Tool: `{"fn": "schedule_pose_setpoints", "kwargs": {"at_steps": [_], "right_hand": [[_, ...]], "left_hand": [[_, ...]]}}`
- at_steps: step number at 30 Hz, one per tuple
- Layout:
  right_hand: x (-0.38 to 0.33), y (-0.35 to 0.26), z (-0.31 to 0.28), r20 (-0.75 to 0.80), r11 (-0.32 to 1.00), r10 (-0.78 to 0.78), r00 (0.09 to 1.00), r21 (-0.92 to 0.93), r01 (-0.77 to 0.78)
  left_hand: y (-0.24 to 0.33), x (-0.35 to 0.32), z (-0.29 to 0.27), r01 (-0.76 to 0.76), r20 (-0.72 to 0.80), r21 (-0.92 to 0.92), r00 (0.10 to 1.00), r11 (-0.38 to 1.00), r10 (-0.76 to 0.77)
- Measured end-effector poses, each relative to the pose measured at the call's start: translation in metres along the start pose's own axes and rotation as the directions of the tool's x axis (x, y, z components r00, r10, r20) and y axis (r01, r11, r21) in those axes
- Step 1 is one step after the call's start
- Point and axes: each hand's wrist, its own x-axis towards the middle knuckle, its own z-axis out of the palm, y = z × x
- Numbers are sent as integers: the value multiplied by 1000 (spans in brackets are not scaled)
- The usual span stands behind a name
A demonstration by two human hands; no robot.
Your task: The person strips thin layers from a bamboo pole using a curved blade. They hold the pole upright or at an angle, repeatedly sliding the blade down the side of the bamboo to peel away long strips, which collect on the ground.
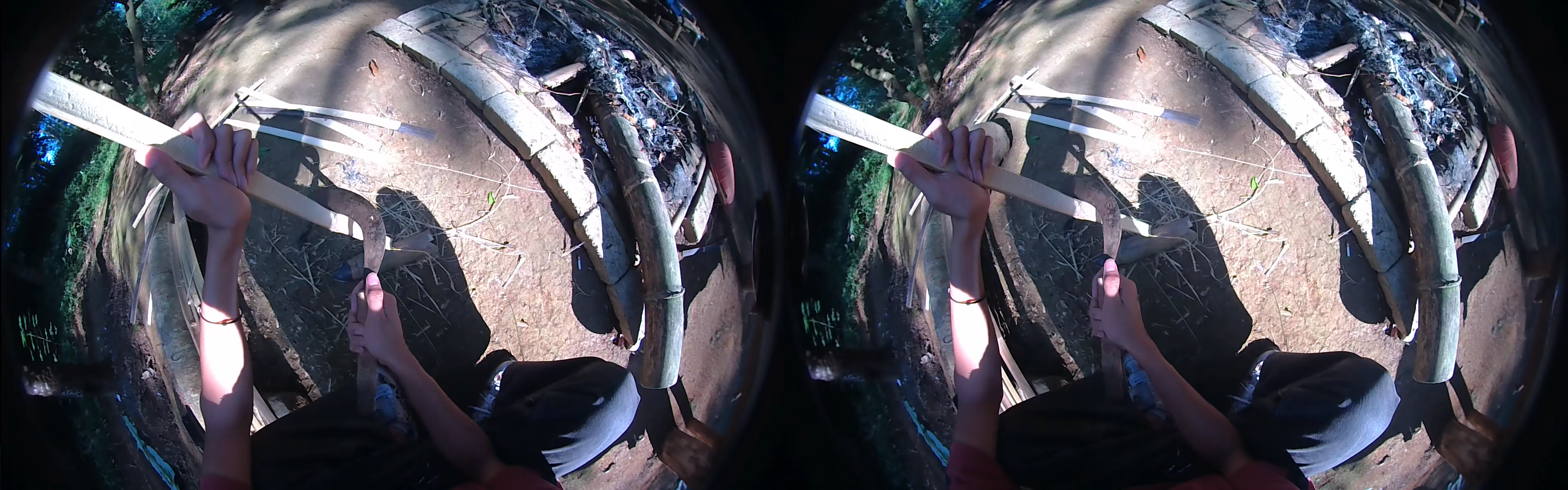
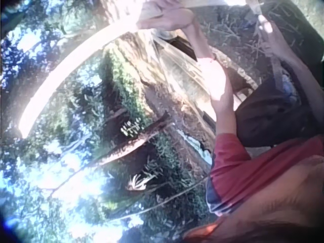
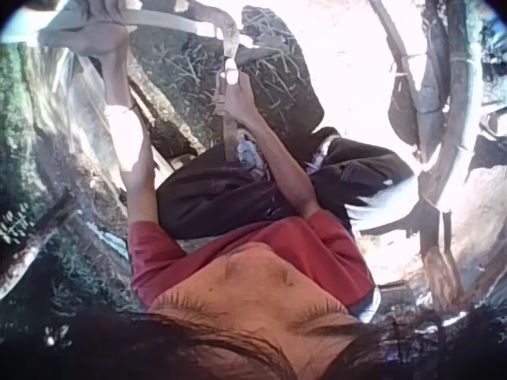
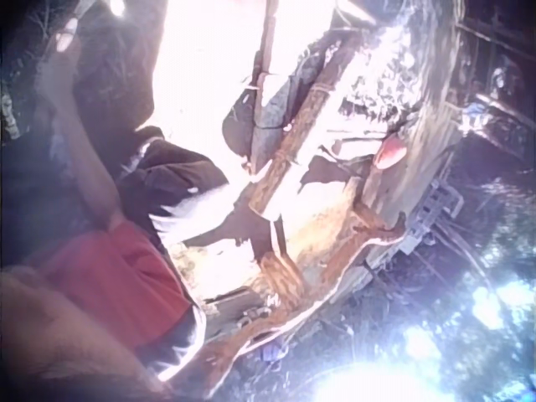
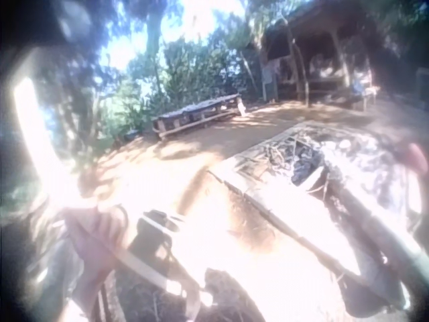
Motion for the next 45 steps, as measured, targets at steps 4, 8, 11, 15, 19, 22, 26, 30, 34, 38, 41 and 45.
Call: {"fn": "schedule_pose_setpoints", "kwargs": {"at_steps": [4,8,11,15,19,22,26,30,34,38,41,45], "right_hand": [[-5,0,6,-32,997,-67,997,-28,66],[-2,14,-3,-40,881,-400,916,-291,372],[0,20,-1,-10,767,-485,874,-486,420],[-20,7,23,74,564,-606,792,-663,493],[-4,36,6,74,466,-614,786,-770,436],[2,31,4,55,521,-572,818,-747,414],[3,27,2,1,632,-543,840,-658,409],[-13,14,14,35,494,-642,766,-745,448],[-26,3,31,28,550,-548,836,-741,385],[-25,26,7,59,535,-502,863,-762,364],[-9,29,-9,75,520,-568,819,-739,428],[-8,34,-3,45,696,-527,849,-550,462]], "left_hand": [[4,0,9,20,-13,55,1000,998,-19],[0,-1,15,26,-36,69,999,997,-23],[3,-2,9,11,-43,84,999,996,-8],[2,-3,5,8,-25,47,1000,999,-7],[-2,-6,22,-50,-157,143,985,989,72],[1,-12,25,-50,-286,195,952,980,105],[-3,-11,28,-59,-300,278,943,959,145],[-11,-6,51,-170,-363,294,890,940,274],[-8,-9,41,-227,-330,353,878,908,348],[-11,-13,42,-210,-336,383,876,900,347],[-10,-6,43,-269,-337,382,850,884,404],[-8,-6,26,-252,-367,373,844,893,392]]}}
